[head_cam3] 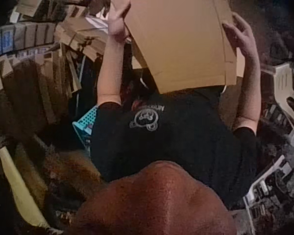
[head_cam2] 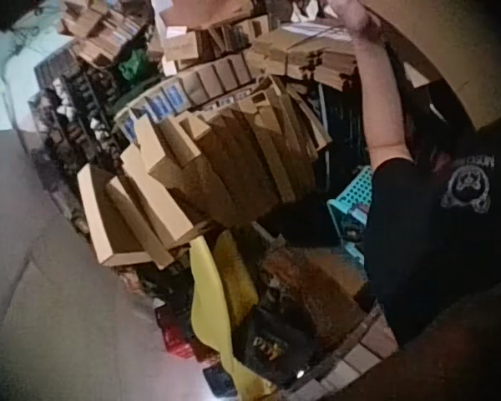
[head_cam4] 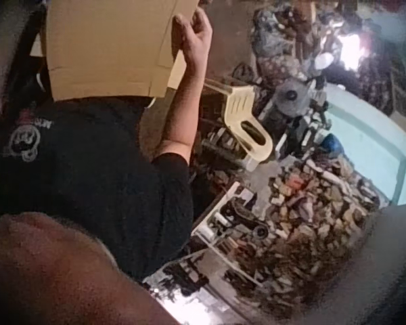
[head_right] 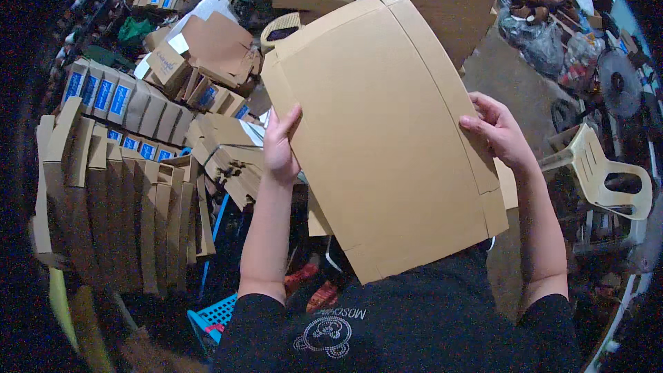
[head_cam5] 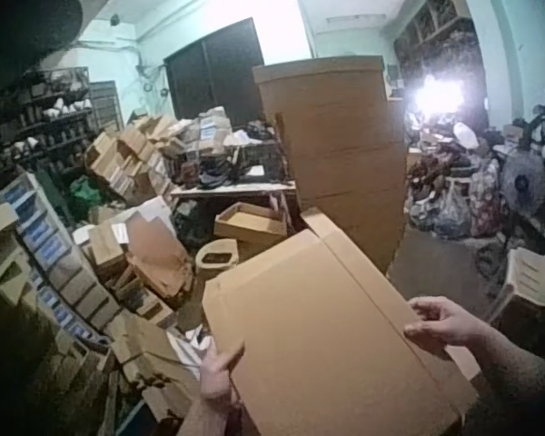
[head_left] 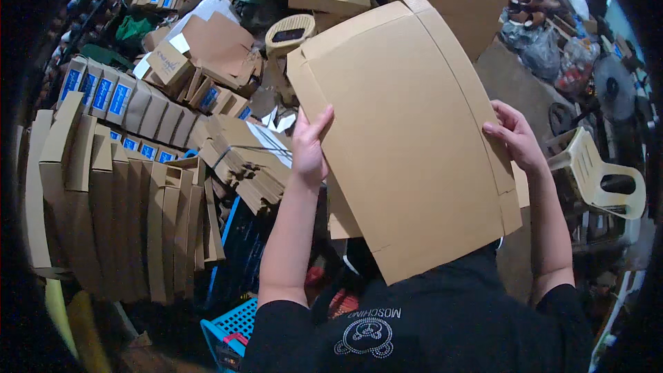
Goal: Folding cardboard sheets into shoe box components.
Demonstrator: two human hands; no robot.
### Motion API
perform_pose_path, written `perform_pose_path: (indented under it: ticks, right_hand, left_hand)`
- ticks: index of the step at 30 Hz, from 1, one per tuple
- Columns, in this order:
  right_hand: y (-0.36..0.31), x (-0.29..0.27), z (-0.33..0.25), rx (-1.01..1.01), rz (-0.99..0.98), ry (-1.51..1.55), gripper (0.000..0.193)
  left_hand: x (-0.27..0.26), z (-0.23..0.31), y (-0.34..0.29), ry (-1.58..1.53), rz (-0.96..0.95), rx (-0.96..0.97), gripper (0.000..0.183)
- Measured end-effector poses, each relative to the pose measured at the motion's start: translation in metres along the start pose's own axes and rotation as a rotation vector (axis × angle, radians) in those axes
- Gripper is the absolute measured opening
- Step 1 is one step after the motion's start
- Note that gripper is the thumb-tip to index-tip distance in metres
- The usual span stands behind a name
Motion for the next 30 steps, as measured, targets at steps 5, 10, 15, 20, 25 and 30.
perform_pose_path:
  ticks: [5,10,15,20,25,30]
  right_hand:
    - [0.0,0.017,-0.006,-0.078,0.086,-0.009,0.039]
    - [-0.003,0.029,-0.021,-0.078,0.165,-0.18,0.033]
    - [-0.006,0.05,-0.036,0.037,0.253,-0.595,0.026]
    - [-0.009,0.067,-0.048,0.081,0.329,-1.05,0.023]
    - [-0.009,0.05,-0.038,0.103,0.257,-0.794,0.027]
    - [-0.025,-0.012,0.01,-0.003,0.193,-0.071,0.022]
  left_hand:
    - [0.015,0.001,0.007,0.307,0.163,-0.062,0.057]
    - [0.012,-0.009,0.01,0.396,0.186,-0.033,0.056]
    - [0.018,-0.008,0.005,0.528,0.205,-0.035,0.057]
    - [0.022,-0.006,0.01,0.734,0.17,-0.007,0.059]
    - [0.023,-0.003,0.011,0.515,0.121,0.018,0.071]
    - [0.035,-0.009,-0.004,0.282,-0.135,-0.049,0.076]
Point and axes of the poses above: each hand's wrist, its own y-axis towards the middle knuckle, its own x-axis out of the palm, z = x × y, the point moved 3 cm from there along y, towards the middle knuckle, and after that the axes turned 15 degrees about -z, right-handed, at the moved point
